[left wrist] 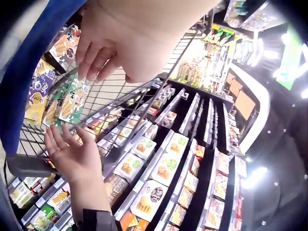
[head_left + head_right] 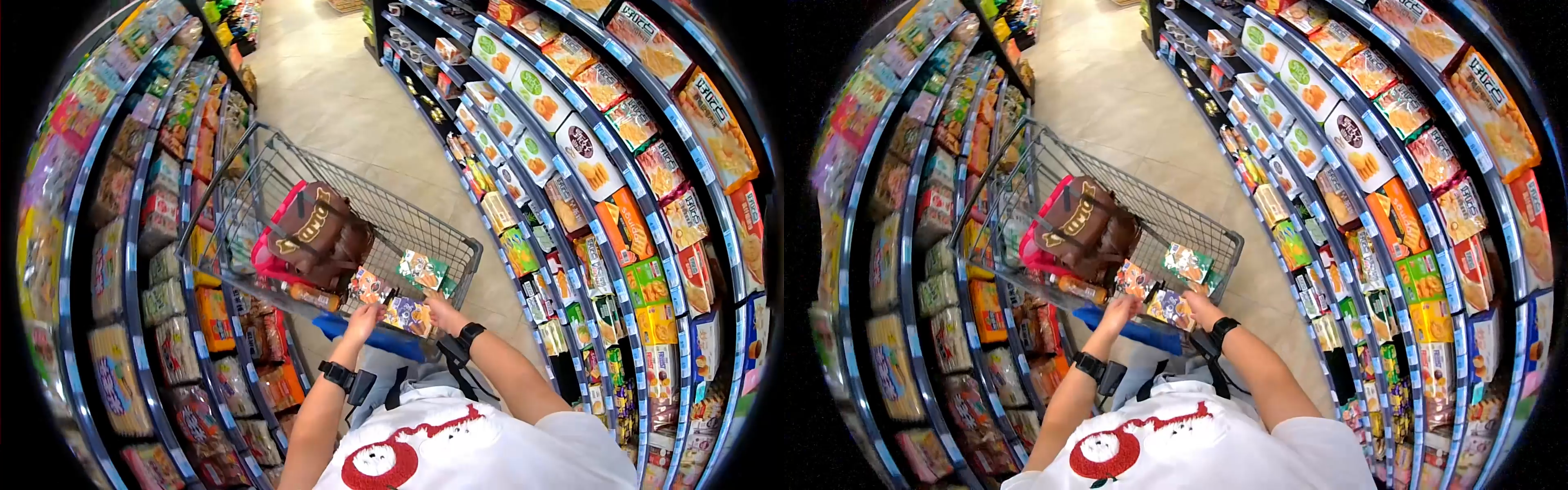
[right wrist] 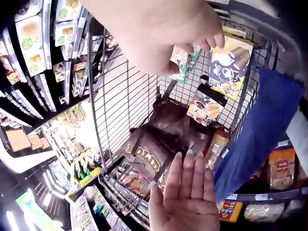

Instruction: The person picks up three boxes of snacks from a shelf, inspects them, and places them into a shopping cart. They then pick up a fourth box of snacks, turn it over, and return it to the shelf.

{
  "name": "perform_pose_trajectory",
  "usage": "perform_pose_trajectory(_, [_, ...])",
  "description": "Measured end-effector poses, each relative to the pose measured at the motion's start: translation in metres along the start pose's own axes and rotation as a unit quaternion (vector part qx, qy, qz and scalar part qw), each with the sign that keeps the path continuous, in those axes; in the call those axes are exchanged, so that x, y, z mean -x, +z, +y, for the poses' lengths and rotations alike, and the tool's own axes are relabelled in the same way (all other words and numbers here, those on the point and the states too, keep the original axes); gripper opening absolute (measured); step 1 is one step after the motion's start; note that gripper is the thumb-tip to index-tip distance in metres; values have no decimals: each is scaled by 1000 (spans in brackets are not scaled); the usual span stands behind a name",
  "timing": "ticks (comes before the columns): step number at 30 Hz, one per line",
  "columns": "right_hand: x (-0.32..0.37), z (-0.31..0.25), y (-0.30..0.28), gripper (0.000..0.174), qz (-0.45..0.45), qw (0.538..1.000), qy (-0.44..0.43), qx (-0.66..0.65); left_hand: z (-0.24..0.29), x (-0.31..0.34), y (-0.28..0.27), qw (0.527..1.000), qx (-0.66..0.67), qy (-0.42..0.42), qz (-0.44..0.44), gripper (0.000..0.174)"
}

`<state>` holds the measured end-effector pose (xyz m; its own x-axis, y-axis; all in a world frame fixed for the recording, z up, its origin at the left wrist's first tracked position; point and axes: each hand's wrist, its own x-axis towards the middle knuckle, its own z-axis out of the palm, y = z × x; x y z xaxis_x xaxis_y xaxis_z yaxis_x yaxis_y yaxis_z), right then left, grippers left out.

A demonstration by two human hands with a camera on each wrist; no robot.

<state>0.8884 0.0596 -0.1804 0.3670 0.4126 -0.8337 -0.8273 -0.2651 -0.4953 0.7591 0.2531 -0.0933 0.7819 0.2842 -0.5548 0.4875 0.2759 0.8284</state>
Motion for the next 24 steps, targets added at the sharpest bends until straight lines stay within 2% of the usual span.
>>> perform_pose_trajectory(1, [81,-45,31,19,23,995,17,-99,-3,-14,-3,999,-32,-14,8,38])
perform_pose_trajectory(2, [-26,15,-3,18,-27,990,67,-123,-6,-27,-6,997,-64,-29,15,37])
perform_pose_trajectory(4, [-16,5,13,15,33,990,75,-114,-67,-84,-33,987,-148,-50,-27,49])
perform_pose_trajectory(6, [-28,19,18,19,125,990,49,-51,-91,-108,-41,964,-244,-108,-7,44])
perform_pose_trajectory(7, [-58,47,-3,20,34,996,54,-62,-85,-108,-41,972,-181,-142,-38,40])
perform_pose_trajectory(8, [-63,51,4,20,111,988,85,-69,-73,-103,-41,975,-117,-176,-68,36])
perform_pose_trajectory(9, [-60,49,11,21,145,980,83,-112,-68,-103,-43,971,-54,-210,-96,33])
perform_pose_trajectory(10, [-60,51,13,24,179,968,80,-155,-82,-116,-54,944,-172,-234,-154,27])
perform_pose_trajectory(11, [-61,49,10,31,142,971,125,-143,-101,-123,-58,934,-221,-212,-184,25])
perform_pose_trajectory(12, [-59,46,14,30,164,969,123,-138,-113,-128,-57,927,-180,-286,-159,25])
perform_pose_trajectory(13, [-56,37,18,30,198,962,122,-141,-102,-128,-46,918,-186,-313,-157,28])
perform_pose_trajectory(14, [-51,32,22,29,222,959,119,-134,-98,-130,-45,883,-260,-347,-179,41])
perform_pose_trajectory(16, [-58,33,16,43,210,958,145,-129,-83,-136,-31,844,-319,-380,-205,59])
perform_pose_trajectory(18, [-67,40,14,51,215,957,153,-119,-47,-138,-20,819,-290,-419,-262,71])
perform_pose_trajectory(19, [-65,42,16,61,217,956,146,-130,-57,-142,-24,826,-262,-425,-262,72])
perform_pose_trajectory(20, [-67,43,20,53,233,954,143,-121,-69,-142,-25,832,-235,-429,-261,72])
perform_pose_trajectory(21, [-69,46,24,46,248,953,138,-110,-88,-141,-22,880,-255,-348,-199,51])
perform_pose_trajectory(22, [-69,43,27,39,263,950,132,-100,-85,-143,-17,884,-241,-356,-187,50])
perform_pose_trajectory(23, [-66,42,30,43,262,945,139,-139,-81,-141,-15,886,-226,-364,-175,50])
perform_pose_trajectory(24, [-64,38,31,46,270,943,155,-116,-77,-138,-11,889,-211,-372,-161,50])
